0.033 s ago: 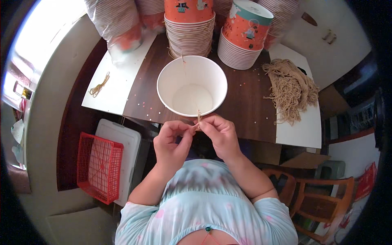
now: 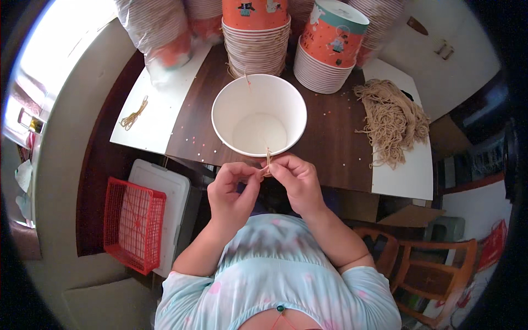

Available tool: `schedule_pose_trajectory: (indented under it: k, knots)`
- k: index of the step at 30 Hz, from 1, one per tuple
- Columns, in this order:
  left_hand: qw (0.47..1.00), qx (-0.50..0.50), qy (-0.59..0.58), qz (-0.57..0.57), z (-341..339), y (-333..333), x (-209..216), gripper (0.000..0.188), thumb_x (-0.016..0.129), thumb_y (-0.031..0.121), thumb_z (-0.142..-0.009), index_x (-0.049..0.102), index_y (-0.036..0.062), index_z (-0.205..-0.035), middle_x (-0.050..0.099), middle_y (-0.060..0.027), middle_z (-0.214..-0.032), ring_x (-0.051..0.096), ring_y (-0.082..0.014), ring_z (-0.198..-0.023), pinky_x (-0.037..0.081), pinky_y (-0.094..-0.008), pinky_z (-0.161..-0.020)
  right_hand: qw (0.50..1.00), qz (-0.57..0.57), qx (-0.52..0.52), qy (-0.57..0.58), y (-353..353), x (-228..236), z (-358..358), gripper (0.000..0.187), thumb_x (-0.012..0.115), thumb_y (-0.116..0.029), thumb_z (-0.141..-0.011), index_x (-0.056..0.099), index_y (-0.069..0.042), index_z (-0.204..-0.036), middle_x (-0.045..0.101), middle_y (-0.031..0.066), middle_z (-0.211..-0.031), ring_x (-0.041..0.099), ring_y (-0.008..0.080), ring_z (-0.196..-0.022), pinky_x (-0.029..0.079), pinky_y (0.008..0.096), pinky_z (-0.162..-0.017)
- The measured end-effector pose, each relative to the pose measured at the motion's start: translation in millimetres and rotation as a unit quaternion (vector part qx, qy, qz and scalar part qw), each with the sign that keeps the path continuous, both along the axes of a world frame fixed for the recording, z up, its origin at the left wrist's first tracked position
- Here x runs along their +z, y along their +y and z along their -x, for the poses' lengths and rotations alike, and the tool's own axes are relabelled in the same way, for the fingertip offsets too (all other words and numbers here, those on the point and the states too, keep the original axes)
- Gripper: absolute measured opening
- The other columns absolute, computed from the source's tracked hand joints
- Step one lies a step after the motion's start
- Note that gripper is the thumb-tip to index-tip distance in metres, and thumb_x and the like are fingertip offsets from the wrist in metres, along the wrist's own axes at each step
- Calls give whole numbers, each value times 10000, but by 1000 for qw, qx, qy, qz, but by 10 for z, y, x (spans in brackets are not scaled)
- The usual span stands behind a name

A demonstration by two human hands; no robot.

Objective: Tying individual strings to the rims of paper cups for a packaging task.

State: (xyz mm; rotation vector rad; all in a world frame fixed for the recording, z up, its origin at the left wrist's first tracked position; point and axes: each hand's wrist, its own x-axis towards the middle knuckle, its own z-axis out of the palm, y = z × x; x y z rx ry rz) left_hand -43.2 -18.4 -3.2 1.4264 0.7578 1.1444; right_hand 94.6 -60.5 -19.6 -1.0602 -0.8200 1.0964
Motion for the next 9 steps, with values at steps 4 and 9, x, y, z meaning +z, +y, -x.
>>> schedule_pose_trajectory:
  k: [4, 9]
  knots:
    - [997, 17, 37, -64, -13, 36, -51, 117, 597, -71, -833, 549, -47, -936, 653, -105, -873, 633, -119, -793, 513, -238, -721, 998, -14, 16, 62, -11, -50, 0, 157, 561, -94, -909, 653, 33, -919, 670, 89, -917, 619, 128, -849, 508, 280, -799]
    - [954, 16, 137, -267, -9, 56, -36, 248, 669, 6, -801, 592, 8, -1036, 667, -108, -903, 665, -223, -771, 524, -267, -732, 991, -38, -44, -117, -35, -44, 1, 114, 597, -134, -902, 687, -73, -936, 680, 70, -900, 625, 124, -842, 492, 263, -823]
